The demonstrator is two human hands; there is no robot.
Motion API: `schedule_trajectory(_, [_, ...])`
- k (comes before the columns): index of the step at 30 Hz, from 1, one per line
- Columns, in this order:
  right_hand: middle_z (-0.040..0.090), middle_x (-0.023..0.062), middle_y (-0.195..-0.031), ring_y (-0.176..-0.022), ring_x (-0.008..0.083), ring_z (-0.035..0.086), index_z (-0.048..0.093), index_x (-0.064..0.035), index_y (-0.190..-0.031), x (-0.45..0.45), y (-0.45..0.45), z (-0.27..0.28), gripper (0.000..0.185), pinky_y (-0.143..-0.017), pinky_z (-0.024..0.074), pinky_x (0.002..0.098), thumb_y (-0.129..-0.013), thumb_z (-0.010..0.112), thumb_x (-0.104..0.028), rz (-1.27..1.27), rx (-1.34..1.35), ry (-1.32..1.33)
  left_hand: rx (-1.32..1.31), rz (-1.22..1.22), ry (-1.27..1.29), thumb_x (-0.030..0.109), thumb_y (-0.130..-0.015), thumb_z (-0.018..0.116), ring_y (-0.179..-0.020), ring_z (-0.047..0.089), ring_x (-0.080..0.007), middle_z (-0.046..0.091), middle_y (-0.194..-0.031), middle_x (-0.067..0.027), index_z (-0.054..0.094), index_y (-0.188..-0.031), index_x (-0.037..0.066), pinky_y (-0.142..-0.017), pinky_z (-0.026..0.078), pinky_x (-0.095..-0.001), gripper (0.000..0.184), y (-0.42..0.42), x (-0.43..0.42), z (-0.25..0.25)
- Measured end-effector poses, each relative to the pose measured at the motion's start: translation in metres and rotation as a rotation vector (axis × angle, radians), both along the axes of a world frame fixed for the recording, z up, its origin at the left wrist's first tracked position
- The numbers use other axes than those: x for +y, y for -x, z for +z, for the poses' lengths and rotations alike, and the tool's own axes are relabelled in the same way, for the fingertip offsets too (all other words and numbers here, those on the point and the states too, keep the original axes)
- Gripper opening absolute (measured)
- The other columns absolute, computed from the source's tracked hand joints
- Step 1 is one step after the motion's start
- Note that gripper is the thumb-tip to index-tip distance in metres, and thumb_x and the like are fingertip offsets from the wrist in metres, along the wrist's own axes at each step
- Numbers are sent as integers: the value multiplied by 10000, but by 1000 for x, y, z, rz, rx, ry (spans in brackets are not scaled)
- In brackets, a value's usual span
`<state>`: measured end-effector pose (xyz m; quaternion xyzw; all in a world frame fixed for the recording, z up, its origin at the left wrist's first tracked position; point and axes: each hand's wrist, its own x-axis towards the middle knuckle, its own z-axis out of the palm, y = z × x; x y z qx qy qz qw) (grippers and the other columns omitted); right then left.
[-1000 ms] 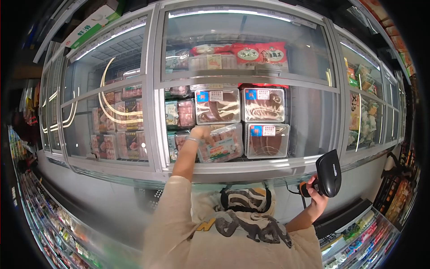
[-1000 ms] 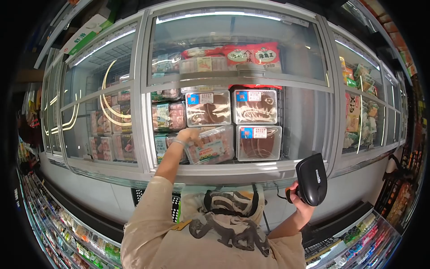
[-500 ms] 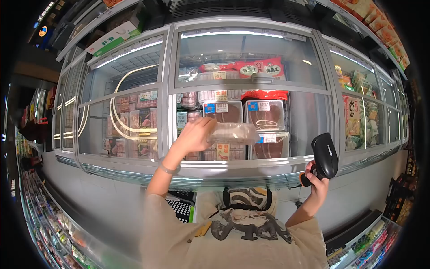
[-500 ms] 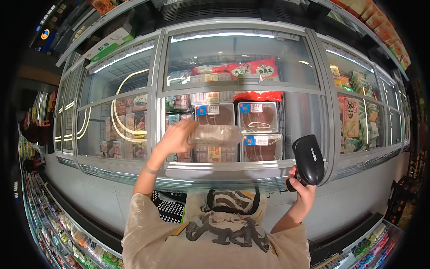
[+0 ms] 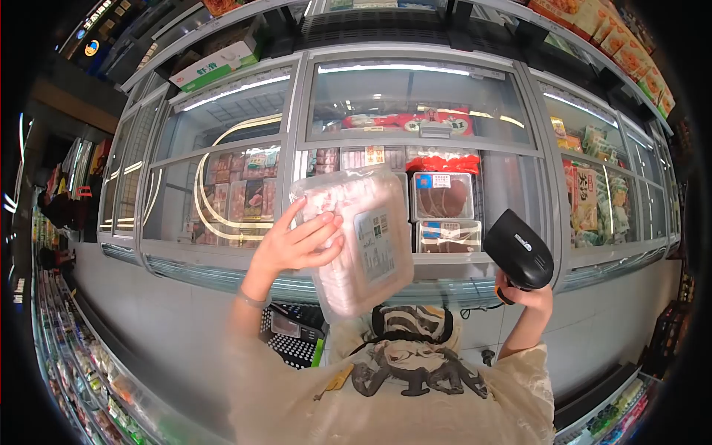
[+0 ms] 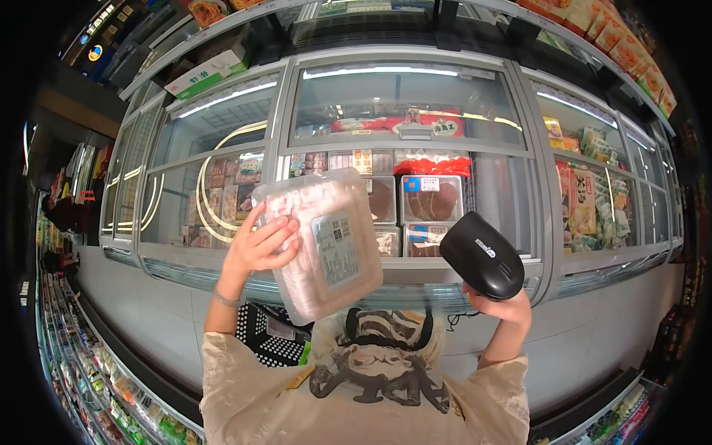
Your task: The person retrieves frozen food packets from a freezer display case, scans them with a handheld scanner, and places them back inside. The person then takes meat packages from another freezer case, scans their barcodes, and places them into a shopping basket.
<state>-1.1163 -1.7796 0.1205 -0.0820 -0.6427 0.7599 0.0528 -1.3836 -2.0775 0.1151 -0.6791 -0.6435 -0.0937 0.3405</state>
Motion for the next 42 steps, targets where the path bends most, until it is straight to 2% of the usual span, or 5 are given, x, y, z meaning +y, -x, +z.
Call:
schedule_trajectory(4, [563,108,-729,-611,150,533,484,16,-1023,-18,10,7,551,-534,443,267,-485,580,84,-35,-117,35,-40,-8,27,95,-649,621,-952,479,-114,524,-998,41,473,-828,216,-831,414,-461,262,-4,1,-2])
schedule_trajectory(5, [575,101,-808,-710,166,551,495,-14,-1022,-16,9,4,568,-618,459,278,-479,652,38,-12,-343,-203,-35,-10,19,94,-650,620,-945,483,-116,525,-999,38,475,-823,216,-834,411,-462,256,-4,1,-2])
schedule_trajectory(8, [581,86,-887,-786,156,535,512,-25,-999,-21,25,18,557,-690,440,273,-481,715,-41,180,-364,-683,-31,-9,-1,91,-652,618,-926,495,-121,527,-1003,30,481,-806,214,-840,406,-464,240,-2,1,-1])
schedule_trajectory(27, [582,102,-922,-842,209,551,496,-46,-1037,-11,17,6,634,-727,437,287,-450,734,-80,137,-177,-658,-60,-35,-124,108,-671,602,-929,464,-190,484,-958,-48,429,-897,177,-820,390,-549,293,4,-20,-2])
schedule_trajectory(42, [577,160,-856,-812,330,543,424,-69,-1143,-5,61,31,738,-678,434,327,-443,659,-92,535,-193,-638,-106,-147,-3,129,-659,600,-932,457,-139,505,-944,12,421,-893,201,-826,403,-515,303,-14,-8,8])
